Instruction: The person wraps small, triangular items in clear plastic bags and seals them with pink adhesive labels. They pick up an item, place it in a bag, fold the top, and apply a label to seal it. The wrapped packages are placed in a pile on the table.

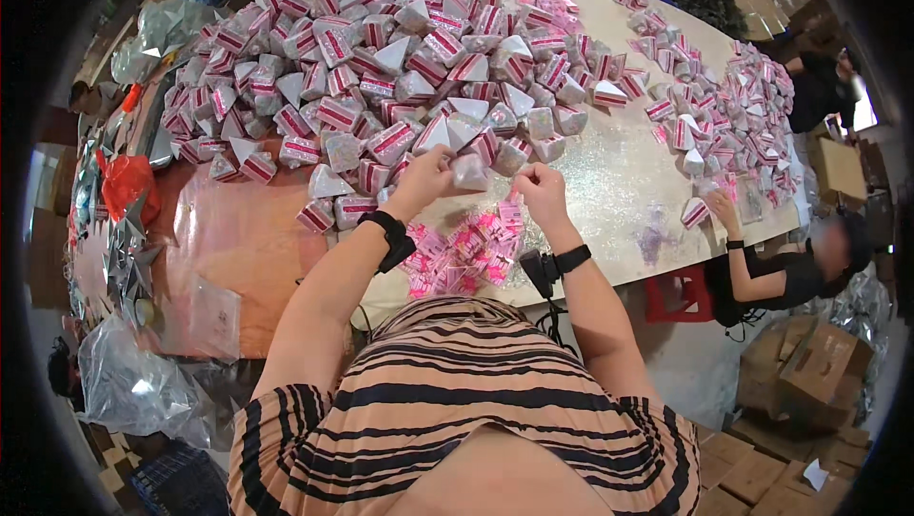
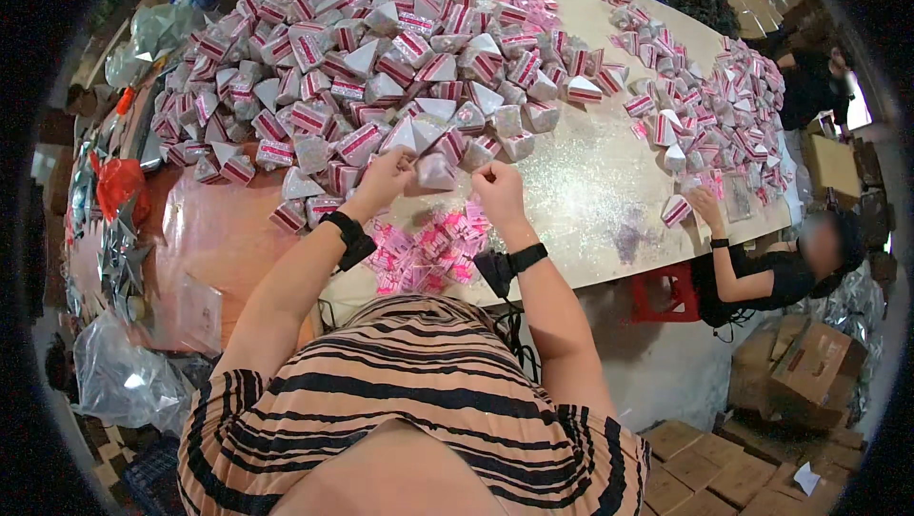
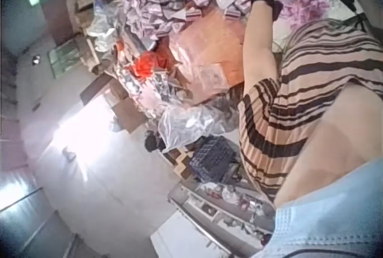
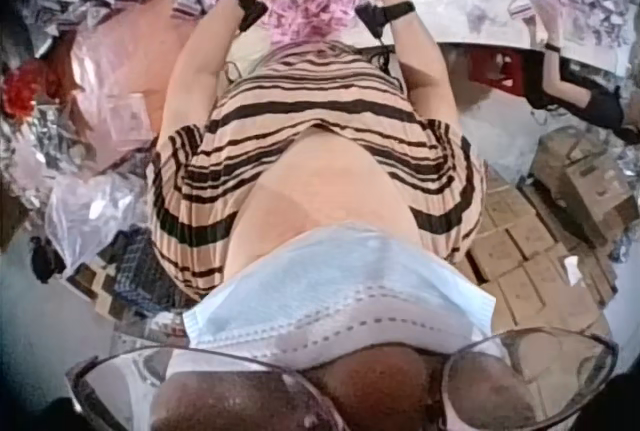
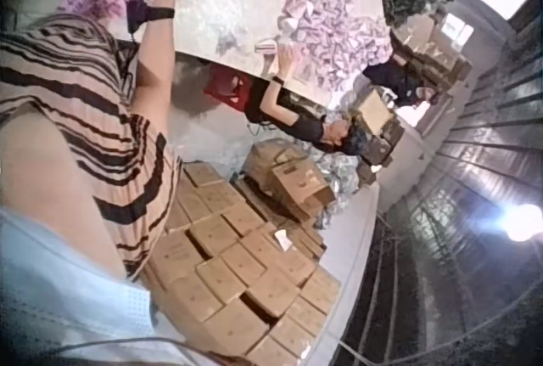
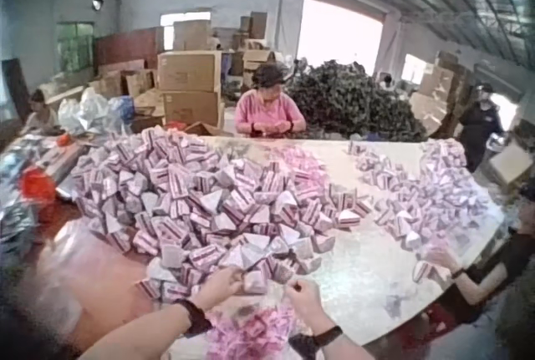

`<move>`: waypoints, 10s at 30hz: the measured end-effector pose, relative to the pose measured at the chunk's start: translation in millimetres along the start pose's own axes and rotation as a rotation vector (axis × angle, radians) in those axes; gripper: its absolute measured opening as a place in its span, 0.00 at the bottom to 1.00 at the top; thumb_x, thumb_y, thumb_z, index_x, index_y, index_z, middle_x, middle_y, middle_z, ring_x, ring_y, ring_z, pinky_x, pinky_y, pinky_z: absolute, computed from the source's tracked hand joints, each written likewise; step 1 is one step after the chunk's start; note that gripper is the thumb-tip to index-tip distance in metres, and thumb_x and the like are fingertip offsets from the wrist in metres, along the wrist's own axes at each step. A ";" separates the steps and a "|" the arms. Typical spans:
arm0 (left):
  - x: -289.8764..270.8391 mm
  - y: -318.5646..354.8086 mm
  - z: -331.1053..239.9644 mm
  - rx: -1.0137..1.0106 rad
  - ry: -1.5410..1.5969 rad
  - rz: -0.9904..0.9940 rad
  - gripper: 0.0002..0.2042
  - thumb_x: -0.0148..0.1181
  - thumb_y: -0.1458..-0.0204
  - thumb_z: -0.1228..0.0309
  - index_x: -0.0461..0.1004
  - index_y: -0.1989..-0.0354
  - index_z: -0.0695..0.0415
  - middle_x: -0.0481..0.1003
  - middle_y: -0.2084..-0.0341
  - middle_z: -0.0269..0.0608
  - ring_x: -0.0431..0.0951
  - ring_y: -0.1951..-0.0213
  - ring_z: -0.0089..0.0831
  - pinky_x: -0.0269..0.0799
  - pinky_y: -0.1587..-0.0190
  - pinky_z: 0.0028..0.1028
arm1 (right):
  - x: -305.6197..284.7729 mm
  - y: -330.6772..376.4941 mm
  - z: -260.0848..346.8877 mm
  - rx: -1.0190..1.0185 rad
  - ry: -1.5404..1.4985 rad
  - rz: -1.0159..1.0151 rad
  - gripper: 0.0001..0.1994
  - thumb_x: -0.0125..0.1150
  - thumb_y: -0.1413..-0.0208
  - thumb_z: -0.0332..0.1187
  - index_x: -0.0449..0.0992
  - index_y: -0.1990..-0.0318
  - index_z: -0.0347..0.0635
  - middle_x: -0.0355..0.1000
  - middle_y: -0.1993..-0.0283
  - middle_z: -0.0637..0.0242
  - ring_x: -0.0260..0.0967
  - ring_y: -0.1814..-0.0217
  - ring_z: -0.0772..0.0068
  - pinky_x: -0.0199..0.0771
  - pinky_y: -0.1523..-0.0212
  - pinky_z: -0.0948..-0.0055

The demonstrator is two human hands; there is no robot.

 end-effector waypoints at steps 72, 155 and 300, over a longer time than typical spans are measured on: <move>-42.2 62.9 -111.3 -0.284 1.185 -0.055 0.19 0.46 0.47 0.53 0.72 0.59 0.55 0.76 0.73 0.38 0.74 0.74 0.29 0.70 0.77 0.31 | 43.2 25.8 146.9 -0.894 0.615 0.184 0.04 0.56 0.59 0.23 0.67 0.76 0.37 0.65 0.76 0.59 0.66 0.75 0.54 0.66 0.74 0.63; -42.5 60.4 -100.4 -0.618 0.945 -0.026 0.20 0.51 0.49 0.49 0.75 0.65 0.55 0.75 0.78 0.36 0.74 0.79 0.28 0.71 0.77 0.28 | 41.4 25.9 120.3 -0.679 0.541 0.284 0.02 0.54 0.53 0.24 0.69 0.72 0.34 0.67 0.72 0.53 0.67 0.69 0.50 0.67 0.68 0.61; 55.7 32.9 -19.7 -0.032 -0.064 0.435 0.19 0.68 0.60 0.67 0.74 0.60 0.62 0.75 0.67 0.43 0.75 0.66 0.33 0.71 0.62 0.30 | -91.8 61.7 -64.4 0.261 0.157 0.158 0.06 0.63 0.56 0.29 0.79 0.73 0.35 0.73 0.79 0.67 0.67 0.79 0.79 0.67 0.78 0.78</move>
Point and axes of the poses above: each hand's wrist, its own y-axis away from the middle knuckle, its own x-axis out of the palm, z = x × y, the point moved 1 cm from there along -y, towards the middle knuckle
